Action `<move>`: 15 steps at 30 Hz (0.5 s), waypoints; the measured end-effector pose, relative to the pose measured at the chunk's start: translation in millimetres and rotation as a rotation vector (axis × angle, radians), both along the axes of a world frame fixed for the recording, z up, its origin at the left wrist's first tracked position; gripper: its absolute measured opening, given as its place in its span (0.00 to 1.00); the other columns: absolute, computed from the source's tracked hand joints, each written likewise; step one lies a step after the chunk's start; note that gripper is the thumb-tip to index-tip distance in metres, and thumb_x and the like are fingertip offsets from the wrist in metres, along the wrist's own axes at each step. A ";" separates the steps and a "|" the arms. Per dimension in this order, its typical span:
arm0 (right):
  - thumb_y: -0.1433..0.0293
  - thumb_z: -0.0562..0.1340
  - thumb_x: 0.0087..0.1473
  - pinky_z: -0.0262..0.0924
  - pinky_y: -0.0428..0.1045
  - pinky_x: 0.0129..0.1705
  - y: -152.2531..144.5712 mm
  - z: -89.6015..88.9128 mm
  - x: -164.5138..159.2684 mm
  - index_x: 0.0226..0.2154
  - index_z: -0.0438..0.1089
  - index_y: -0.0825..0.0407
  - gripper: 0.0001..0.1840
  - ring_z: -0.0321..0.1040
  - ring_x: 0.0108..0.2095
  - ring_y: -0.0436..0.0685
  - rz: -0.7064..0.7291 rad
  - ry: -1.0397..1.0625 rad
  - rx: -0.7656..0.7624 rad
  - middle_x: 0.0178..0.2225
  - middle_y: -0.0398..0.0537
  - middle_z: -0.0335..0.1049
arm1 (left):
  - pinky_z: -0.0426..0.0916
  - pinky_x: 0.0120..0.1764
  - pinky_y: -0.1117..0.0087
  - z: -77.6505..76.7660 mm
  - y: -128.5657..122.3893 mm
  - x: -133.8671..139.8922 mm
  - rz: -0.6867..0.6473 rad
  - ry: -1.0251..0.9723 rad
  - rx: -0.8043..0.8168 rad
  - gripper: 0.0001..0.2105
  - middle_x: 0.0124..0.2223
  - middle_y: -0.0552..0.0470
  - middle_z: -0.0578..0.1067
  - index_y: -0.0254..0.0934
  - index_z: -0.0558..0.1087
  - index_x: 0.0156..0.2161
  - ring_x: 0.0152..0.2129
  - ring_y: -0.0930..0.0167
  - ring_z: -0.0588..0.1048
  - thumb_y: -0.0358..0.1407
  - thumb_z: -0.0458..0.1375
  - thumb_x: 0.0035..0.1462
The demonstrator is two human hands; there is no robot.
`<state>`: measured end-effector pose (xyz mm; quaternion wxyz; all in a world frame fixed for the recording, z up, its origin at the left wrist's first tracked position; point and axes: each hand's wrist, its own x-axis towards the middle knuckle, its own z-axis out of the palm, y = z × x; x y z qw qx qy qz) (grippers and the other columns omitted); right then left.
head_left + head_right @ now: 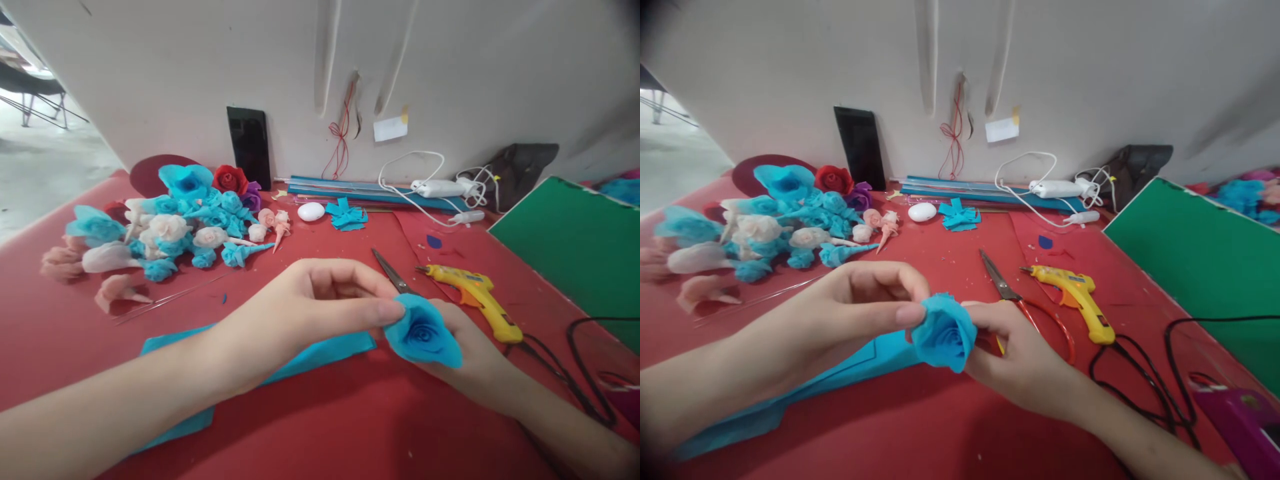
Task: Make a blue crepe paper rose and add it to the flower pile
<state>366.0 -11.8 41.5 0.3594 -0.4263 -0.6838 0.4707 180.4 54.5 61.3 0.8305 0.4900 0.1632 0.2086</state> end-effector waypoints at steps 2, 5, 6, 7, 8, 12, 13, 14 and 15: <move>0.72 0.57 0.57 0.55 0.40 0.30 0.5 -3.6 1.4 0.24 0.63 0.53 0.10 0.60 0.28 0.46 -0.003 0.008 0.004 0.25 0.39 0.64 | 0.66 0.34 0.79 -1.8 0.0 0.3 0.003 -0.029 -0.014 0.03 0.30 0.57 0.74 0.36 0.74 0.36 0.28 0.79 0.72 0.30 0.61 0.54; 0.74 0.56 0.56 0.56 0.40 0.31 0.6 -7.6 3.1 0.24 0.64 0.52 0.10 0.60 0.27 0.46 0.023 0.017 0.010 0.24 0.38 0.63 | 0.66 0.34 0.80 -3.6 -0.4 1.0 0.014 -0.097 -0.004 0.07 0.30 0.58 0.72 0.37 0.72 0.41 0.28 0.79 0.71 0.28 0.59 0.56; 0.74 0.56 0.56 0.56 0.39 0.31 0.5 -7.9 3.4 0.24 0.64 0.52 0.09 0.60 0.27 0.46 0.041 0.026 0.012 0.24 0.38 0.64 | 0.66 0.34 0.79 -4.0 -0.7 1.2 0.011 -0.117 0.012 0.07 0.30 0.57 0.72 0.37 0.72 0.41 0.28 0.79 0.71 0.28 0.59 0.56; 0.74 0.57 0.56 0.57 0.39 0.32 0.3 -7.7 3.5 0.25 0.64 0.52 0.09 0.61 0.27 0.46 0.058 0.034 0.013 0.24 0.37 0.64 | 0.66 0.34 0.79 -4.3 -1.0 1.3 0.005 -0.137 0.027 0.07 0.30 0.57 0.71 0.37 0.72 0.41 0.28 0.79 0.71 0.28 0.58 0.57; 0.73 0.57 0.55 0.57 0.39 0.32 0.2 -7.2 3.5 0.25 0.64 0.52 0.08 0.61 0.27 0.45 0.072 0.040 0.012 0.24 0.37 0.64 | 0.66 0.34 0.78 -4.5 -1.3 1.2 -0.002 -0.153 0.044 0.07 0.30 0.57 0.71 0.37 0.72 0.41 0.28 0.78 0.71 0.27 0.58 0.57; 0.74 0.56 0.55 0.55 0.39 0.30 -1.7 -3.9 1.5 0.24 0.63 0.53 0.09 0.58 0.26 0.44 0.089 0.003 -0.014 0.24 0.37 0.62 | 0.65 0.36 0.77 -5.8 -2.5 0.4 -0.010 -0.136 0.079 0.06 0.32 0.57 0.71 0.39 0.72 0.42 0.30 0.77 0.70 0.30 0.56 0.59; 0.75 0.56 0.55 0.54 0.39 0.29 -2.5 -3.2 0.8 0.23 0.63 0.53 0.10 0.56 0.25 0.44 0.092 -0.016 -0.027 0.23 0.37 0.61 | 0.65 0.36 0.77 -6.2 -2.8 0.3 -0.005 -0.115 0.079 0.06 0.32 0.56 0.71 0.39 0.72 0.42 0.30 0.77 0.70 0.32 0.56 0.59; 0.76 0.56 0.54 0.53 0.39 0.28 -3.4 -2.6 0.0 0.22 0.63 0.54 0.10 0.55 0.24 0.44 0.096 -0.036 -0.046 0.23 0.37 0.60 | 0.65 0.36 0.77 -6.6 -3.0 0.2 -0.002 -0.099 0.075 0.07 0.32 0.56 0.70 0.39 0.72 0.42 0.30 0.76 0.70 0.34 0.56 0.59; 0.77 0.56 0.54 0.52 0.39 0.27 -4.2 -2.1 -0.6 0.21 0.62 0.54 0.11 0.54 0.24 0.44 0.100 -0.054 -0.063 0.22 0.37 0.59 | 0.65 0.35 0.77 -6.9 -3.2 0.2 -0.006 -0.089 0.068 0.07 0.32 0.56 0.70 0.39 0.72 0.43 0.30 0.76 0.69 0.35 0.56 0.59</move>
